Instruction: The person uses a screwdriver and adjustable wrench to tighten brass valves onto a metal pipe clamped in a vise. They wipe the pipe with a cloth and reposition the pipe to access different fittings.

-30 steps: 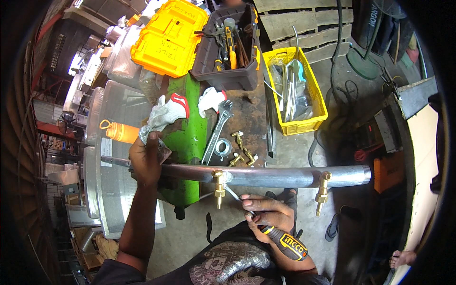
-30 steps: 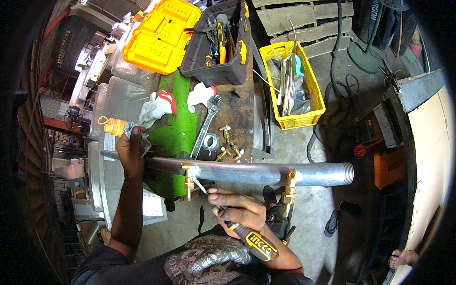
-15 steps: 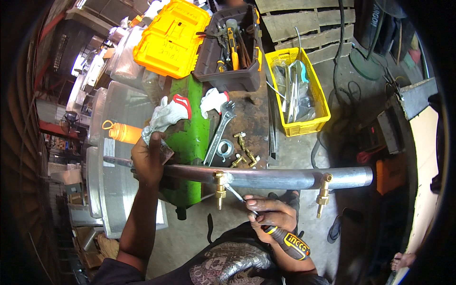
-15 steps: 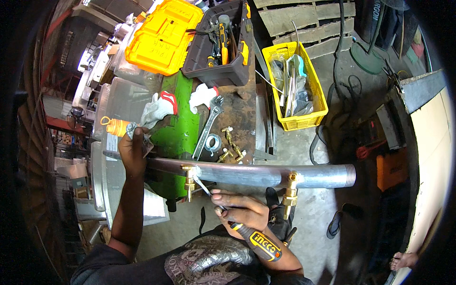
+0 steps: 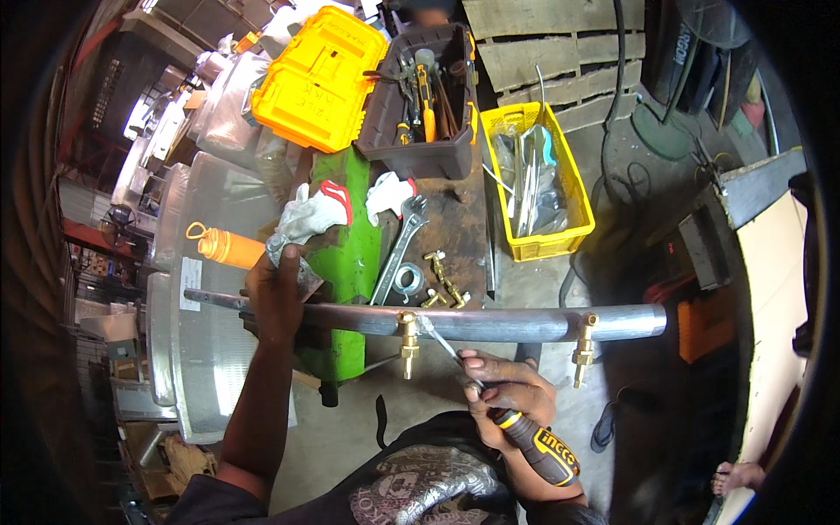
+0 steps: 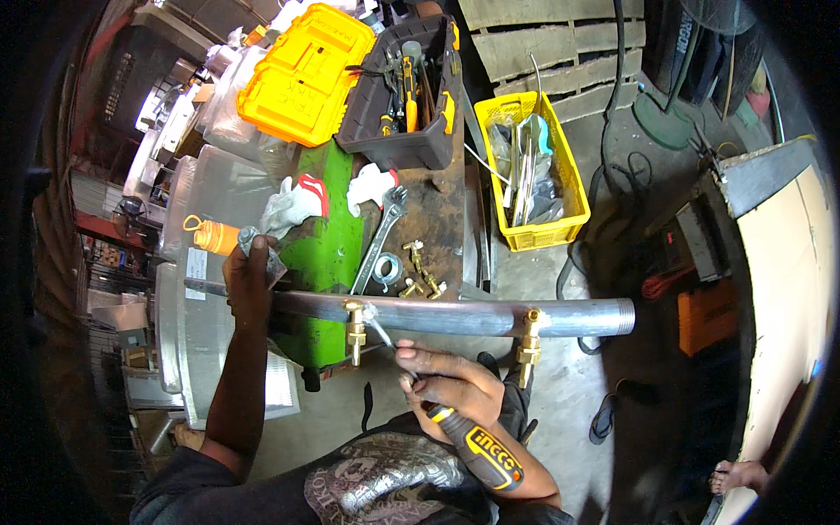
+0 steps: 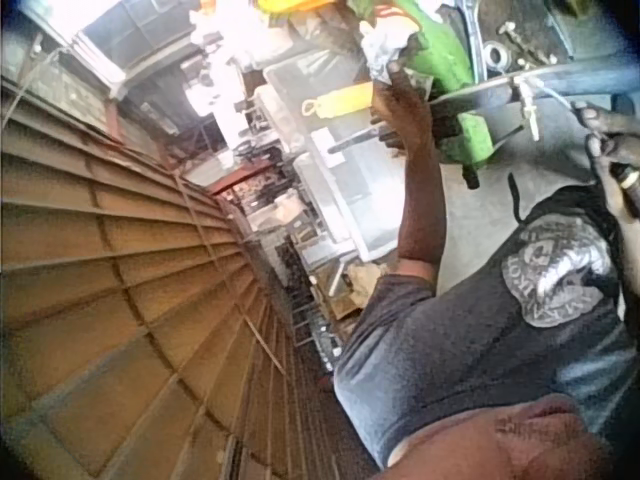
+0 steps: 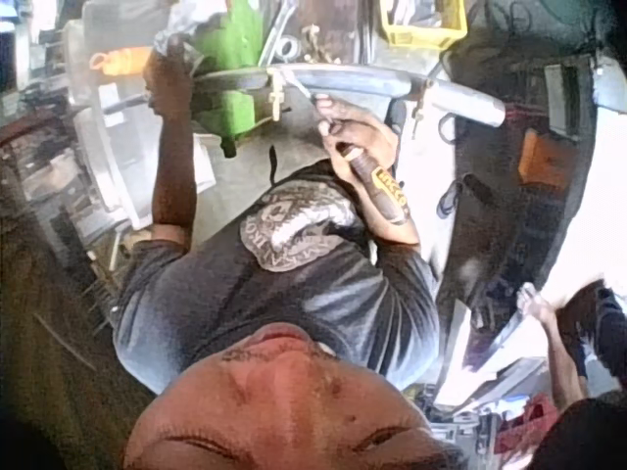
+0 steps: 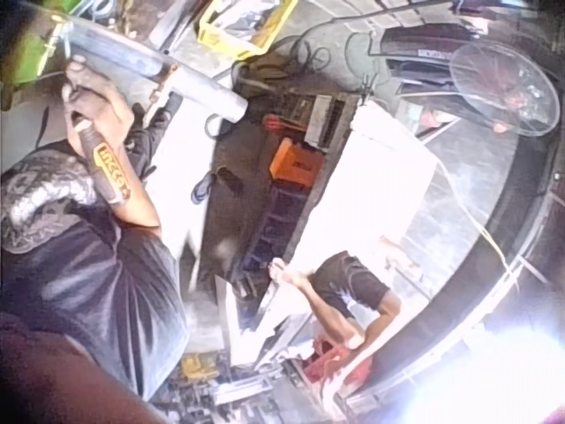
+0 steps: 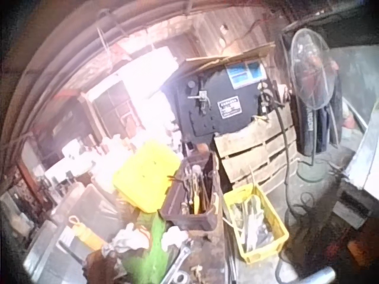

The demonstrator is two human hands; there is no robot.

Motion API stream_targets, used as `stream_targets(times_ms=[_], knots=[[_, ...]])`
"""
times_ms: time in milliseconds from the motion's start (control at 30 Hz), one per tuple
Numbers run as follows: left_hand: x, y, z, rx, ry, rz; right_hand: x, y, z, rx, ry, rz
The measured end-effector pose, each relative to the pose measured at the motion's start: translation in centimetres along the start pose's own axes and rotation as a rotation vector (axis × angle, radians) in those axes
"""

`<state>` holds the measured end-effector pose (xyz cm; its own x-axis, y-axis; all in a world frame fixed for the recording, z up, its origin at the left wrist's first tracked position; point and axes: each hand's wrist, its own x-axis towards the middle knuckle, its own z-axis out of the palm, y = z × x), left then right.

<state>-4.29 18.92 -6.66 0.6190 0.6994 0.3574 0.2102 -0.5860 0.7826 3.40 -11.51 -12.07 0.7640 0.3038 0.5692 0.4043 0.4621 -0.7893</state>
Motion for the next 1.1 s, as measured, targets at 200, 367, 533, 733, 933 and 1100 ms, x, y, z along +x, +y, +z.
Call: stream_targets(times_ms=[200,367,533,733,933,1100], knots=[[-0.4,-1.1,0.1,-0.065,0.068,0.004,2.8,-4.0,-1.8,0.054,-0.014,0.001],[-1.3,0.1,0.3,-0.036,0.096,-0.047,7.0,-6.6,-5.0,-0.105,-0.234,0.118],[-1.2,0.6,1.0,-0.029,0.206,0.014,11.6,-6.8,-7.5,0.037,-0.296,0.101],[-0.6,0.6,2.1,0.079,0.277,-0.136,18.5,-5.1,-10.7,0.074,-0.450,0.143],[-0.4,-0.1,2.7,0.508,0.478,-0.172,21.9,0.0,-13.0,0.369,-0.627,0.329],[-1.3,2.4,3.4,0.353,0.515,-0.323,21.5,5.2,-12.8,0.542,-0.767,0.393]])
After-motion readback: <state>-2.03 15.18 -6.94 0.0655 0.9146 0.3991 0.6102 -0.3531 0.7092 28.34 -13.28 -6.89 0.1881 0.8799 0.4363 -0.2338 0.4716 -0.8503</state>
